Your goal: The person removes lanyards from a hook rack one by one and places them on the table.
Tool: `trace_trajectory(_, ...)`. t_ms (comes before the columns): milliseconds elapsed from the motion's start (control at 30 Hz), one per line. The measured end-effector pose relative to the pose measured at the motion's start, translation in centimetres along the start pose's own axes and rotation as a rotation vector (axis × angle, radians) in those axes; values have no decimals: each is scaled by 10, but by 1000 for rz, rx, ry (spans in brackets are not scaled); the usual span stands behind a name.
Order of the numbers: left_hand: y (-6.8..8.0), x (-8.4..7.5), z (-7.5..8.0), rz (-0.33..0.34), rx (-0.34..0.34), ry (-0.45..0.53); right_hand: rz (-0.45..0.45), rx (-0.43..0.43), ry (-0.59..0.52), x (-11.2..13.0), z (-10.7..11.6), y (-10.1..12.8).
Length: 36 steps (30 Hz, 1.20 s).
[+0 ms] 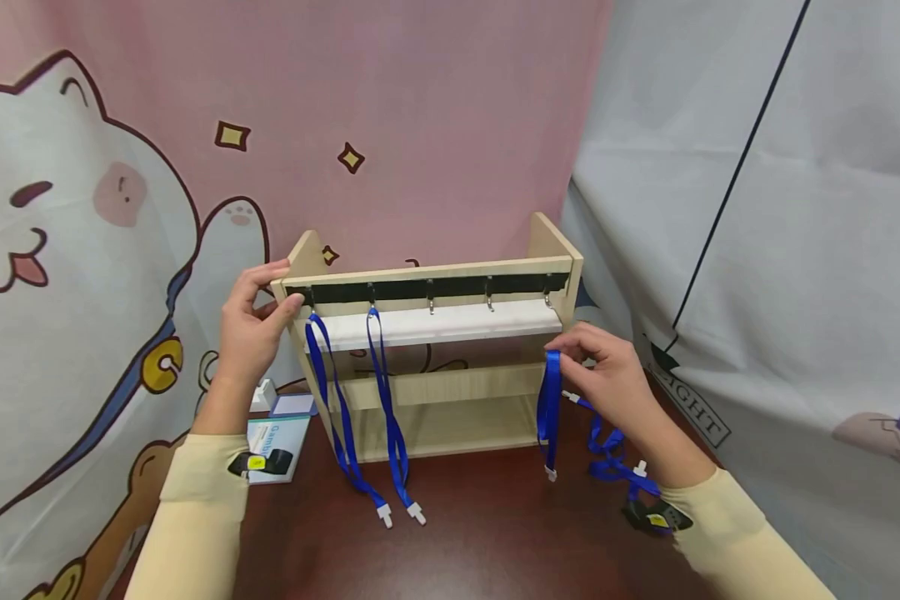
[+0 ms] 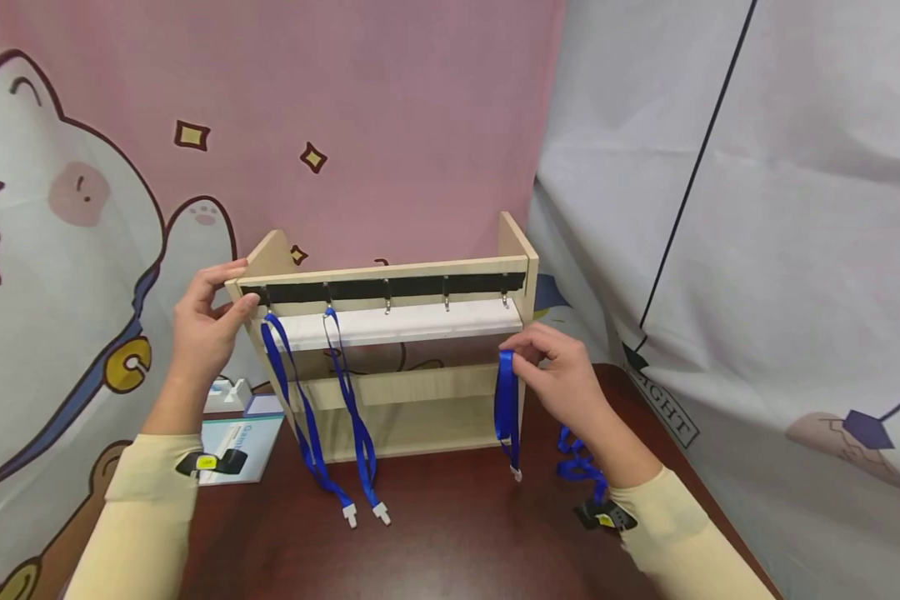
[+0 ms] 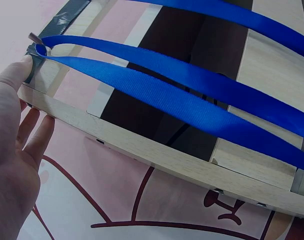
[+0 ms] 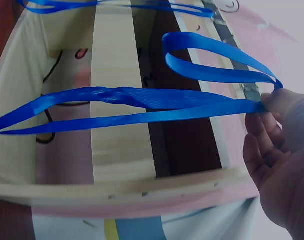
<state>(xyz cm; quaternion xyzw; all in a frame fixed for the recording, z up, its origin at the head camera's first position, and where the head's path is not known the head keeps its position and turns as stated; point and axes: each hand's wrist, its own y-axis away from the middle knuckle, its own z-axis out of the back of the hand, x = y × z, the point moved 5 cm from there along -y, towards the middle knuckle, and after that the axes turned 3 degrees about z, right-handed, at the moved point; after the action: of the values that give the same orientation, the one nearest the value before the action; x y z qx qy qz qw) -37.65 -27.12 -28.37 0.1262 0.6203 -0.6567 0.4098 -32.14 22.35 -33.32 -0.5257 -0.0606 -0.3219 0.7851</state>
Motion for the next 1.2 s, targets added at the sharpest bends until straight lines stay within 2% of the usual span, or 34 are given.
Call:
trace_trajectory(200,1,-3,1,3,4,-4,-61,20,25,-11,7,9)
trace_trajectory(400,1,-2,1,13,4,-13,-129,47,36,-23,5,21)
trace_trajectory(667,1,-1,0,16,-2,-13,-178,111,9,-36,-8,39)
trace_trajectory(900,1,-1,-2,13,-7,-14,-235,153,48,-51,-19,53)
trace_trajectory(1200,1,-1,0,12,6,22,-230,220,101,-64,-22,71)
